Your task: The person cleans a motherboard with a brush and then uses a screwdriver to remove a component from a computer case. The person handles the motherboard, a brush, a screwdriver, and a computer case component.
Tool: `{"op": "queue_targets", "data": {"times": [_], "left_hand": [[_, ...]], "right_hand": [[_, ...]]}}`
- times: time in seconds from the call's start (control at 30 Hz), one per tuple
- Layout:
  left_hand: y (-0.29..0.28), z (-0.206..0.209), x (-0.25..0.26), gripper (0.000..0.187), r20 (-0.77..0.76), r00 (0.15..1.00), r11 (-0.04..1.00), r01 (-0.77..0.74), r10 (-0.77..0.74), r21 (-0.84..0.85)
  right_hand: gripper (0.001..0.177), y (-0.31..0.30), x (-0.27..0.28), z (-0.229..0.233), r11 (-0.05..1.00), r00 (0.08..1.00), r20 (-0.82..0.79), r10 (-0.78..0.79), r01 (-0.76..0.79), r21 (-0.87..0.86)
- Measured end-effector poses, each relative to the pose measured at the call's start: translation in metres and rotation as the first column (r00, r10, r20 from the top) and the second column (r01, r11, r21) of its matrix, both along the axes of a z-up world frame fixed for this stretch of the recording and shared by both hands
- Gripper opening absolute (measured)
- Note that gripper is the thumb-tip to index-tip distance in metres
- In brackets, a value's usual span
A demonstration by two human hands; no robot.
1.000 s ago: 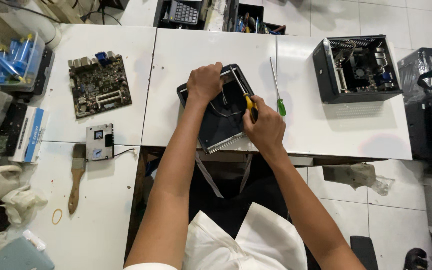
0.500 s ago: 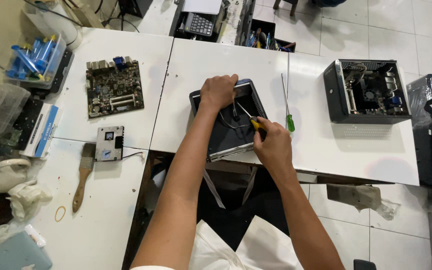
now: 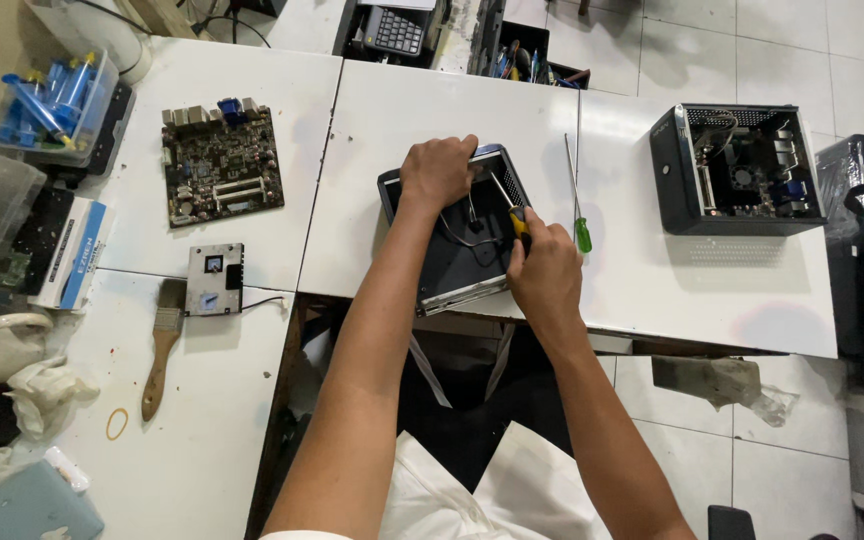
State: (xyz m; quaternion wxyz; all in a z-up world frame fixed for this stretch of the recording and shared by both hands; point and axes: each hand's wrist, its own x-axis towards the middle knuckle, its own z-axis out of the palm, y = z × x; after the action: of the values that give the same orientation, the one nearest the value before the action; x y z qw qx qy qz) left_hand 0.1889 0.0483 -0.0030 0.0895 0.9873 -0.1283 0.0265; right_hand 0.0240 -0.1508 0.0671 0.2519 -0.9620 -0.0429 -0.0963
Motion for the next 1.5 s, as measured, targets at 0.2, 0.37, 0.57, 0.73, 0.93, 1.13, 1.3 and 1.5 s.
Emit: {"op": "queue_targets", "data": {"times": [0.2, 0.37, 0.57, 0.73, 0.93, 1.13, 1.3, 1.5], "left_hand": [[0.0, -0.003, 0.0, 0.032, 0.01, 1.0, 1.0, -0.003, 0.003, -0.019], [0.0, -0.006, -0.001, 0.034, 0.032, 0.999, 1.0, -0.003, 0.004, -0.016], [-0.002, -0.009, -0.004, 0.034, 0.072, 0.997, 1.0, -0.013, 0.015, -0.023], [-0.004, -0.007, -0.007, 0.036, 0.115, 0.993, 0.999, -0.026, 0.029, -0.024], [-0.004, -0.014, -0.004, 0.036, 0.124, 0.992, 0.999, -0.031, 0.033, -0.016], [-0.004, -0.011, -0.007, 0.036, 0.126, 0.992, 1.0, -0.014, 0.017, -0.026], [-0.004, -0.013, -0.008, 0.033, 0.191, 0.981, 1.0, -0.011, 0.015, -0.023], [-0.005, -0.01, -0.011, 0.035, 0.185, 0.983, 1.0, -0.002, 0.002, 0.0]], "right_hand": [[0.051, -0.001, -0.001, -0.01, 1.0, 1.0, 0.0, -0.004, 0.004, -0.007], [0.052, -0.005, 0.001, -0.023, 1.0, 1.0, 0.007, -0.007, 0.007, -0.015], [0.052, -0.004, -0.006, -0.024, 1.0, 1.0, 0.024, -0.004, 0.004, 0.004], [0.053, -0.006, -0.007, -0.03, 1.0, 0.999, 0.037, 0.01, -0.011, 0.023], [0.053, -0.008, -0.009, -0.032, 0.999, 0.999, 0.05, 0.012, -0.014, 0.048], [0.053, -0.006, -0.009, -0.03, 0.999, 0.997, 0.071, 0.018, -0.021, 0.047], [0.051, -0.003, -0.011, -0.033, 0.999, 0.994, 0.111, 0.012, -0.016, 0.033], [0.045, 0.005, -0.018, -0.024, 1.0, 0.99, 0.137, 0.014, -0.01, -0.027]]}}
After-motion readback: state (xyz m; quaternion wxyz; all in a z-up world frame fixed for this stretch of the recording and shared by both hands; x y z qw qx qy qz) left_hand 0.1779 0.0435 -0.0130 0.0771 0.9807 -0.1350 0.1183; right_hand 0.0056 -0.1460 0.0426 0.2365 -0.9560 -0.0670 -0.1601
